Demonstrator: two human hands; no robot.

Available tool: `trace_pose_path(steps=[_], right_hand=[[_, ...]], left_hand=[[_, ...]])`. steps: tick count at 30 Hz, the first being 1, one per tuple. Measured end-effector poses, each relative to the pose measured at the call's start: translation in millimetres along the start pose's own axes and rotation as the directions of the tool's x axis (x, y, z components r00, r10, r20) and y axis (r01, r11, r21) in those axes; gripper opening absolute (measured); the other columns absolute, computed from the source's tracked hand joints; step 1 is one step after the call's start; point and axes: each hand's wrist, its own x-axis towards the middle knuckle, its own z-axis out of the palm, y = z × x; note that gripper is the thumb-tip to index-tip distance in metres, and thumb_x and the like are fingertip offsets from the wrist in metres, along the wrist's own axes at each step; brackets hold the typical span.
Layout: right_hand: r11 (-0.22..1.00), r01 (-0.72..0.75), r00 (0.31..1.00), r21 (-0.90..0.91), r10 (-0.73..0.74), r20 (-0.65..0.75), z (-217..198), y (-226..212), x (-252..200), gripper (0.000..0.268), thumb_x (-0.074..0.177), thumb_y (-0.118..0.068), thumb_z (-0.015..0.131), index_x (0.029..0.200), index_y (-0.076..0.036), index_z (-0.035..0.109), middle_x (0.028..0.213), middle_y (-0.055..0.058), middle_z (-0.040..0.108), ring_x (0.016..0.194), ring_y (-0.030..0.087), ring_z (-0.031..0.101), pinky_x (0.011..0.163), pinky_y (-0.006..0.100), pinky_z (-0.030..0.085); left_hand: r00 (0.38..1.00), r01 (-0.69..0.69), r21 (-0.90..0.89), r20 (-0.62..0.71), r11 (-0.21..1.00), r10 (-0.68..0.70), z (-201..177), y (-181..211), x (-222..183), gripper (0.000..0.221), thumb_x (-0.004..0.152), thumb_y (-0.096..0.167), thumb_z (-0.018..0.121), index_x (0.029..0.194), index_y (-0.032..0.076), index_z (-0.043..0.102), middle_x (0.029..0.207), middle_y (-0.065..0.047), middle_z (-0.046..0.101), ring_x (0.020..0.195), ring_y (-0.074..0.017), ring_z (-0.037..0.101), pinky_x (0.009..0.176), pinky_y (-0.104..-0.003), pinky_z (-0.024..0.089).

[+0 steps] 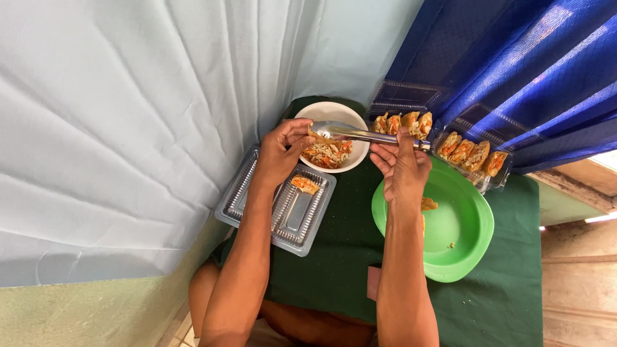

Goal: Transferring small food items from a bowl into plastic containers and onto a plate using tongs and hands.

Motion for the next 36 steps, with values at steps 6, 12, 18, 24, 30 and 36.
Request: trace_pose_path(steps=[6,12,18,24,30,36], right_hand=[[1.000,-0.008,1.000,0.001,0.008,-0.007,1.7,-2.3,-4.2,0.037,0.093,-0.032,0.077,0.085,0.001,0.063,0.077,0.020,0.075,0.065,0.025,0.079,0.060,0.037,0.069],[1.000,-0.009,1.000,-0.005,0.009,-0.027,-8.9,-2.4,5.0,0.036,0.093,-0.031,0.077,0.084,0.001,0.062,0.076,0.019,0.075,0.065,0.025,0.079,0.060,0.037,0.069],[0.999,0.028,0.996,0.042,-0.025,-0.090,-17.1,-8.6,12.4,0.037,0.091,-0.032,0.078,0.082,0.000,0.061,0.075,0.019,0.075,0.064,0.025,0.079,0.059,0.036,0.070],[0.980,0.187,0.977,-0.070,-0.193,-0.090,-11.7,-21.7,4.1,0.035,0.094,-0.034,0.077,0.086,-0.001,0.064,0.078,0.017,0.075,0.067,0.023,0.080,0.060,0.034,0.070],[0.841,0.403,0.914,-0.361,-0.389,0.114,-2.4,-24.9,-9.5,0.026,0.101,-0.024,0.074,0.106,0.000,0.066,0.088,0.018,0.073,0.078,0.025,0.079,0.065,0.033,0.070],[0.861,0.382,0.923,-0.337,-0.339,0.180,6.5,-10.3,-11.5,0.034,0.088,-0.015,0.086,0.108,0.003,0.066,0.084,0.015,0.069,0.076,0.020,0.074,0.068,0.037,0.071]], left_hand=[[1.000,-0.016,-0.006,0.006,1.000,0.016,3.9,1.2,-0.3,0.034,0.097,0.003,0.071,0.130,0.001,0.066,0.110,-0.022,0.075,0.104,-0.0244,0.072,0.090,-0.039,0.058],[0.999,-0.012,-0.019,-0.043,1.000,0.011,-2.6,-1.2,1.5,0.036,0.095,0.006,0.075,0.130,0.002,0.066,0.111,-0.019,0.075,0.102,-0.0191,0.070,0.092,-0.039,0.058],[0.999,-0.021,-0.009,-0.040,1.000,0.020,-9.2,-4.0,2.5,0.036,0.097,0.007,0.073,0.132,0.002,0.064,0.113,-0.018,0.074,0.103,-0.0189,0.071,0.093,-0.037,0.057],[0.998,-0.037,-0.022,-0.048,0.999,0.036,-6.9,-2.1,3.8,0.036,0.097,0.005,0.073,0.132,0.001,0.063,0.114,-0.019,0.074,0.103,-0.0207,0.071,0.092,-0.039,0.057],[0.997,-0.040,0.037,-0.062,0.999,0.043,-2.2,15.1,5.8,0.035,0.098,0.005,0.072,0.131,0.001,0.063,0.111,-0.018,0.074,0.099,-0.0199,0.071,0.089,-0.038,0.058],[0.997,-0.041,0.062,-0.067,0.997,0.046,-1.8,18.0,-7.7,0.037,0.096,0.005,0.073,0.132,0.002,0.064,0.109,-0.018,0.074,0.098,-0.0175,0.068,0.089,-0.038,0.058]])
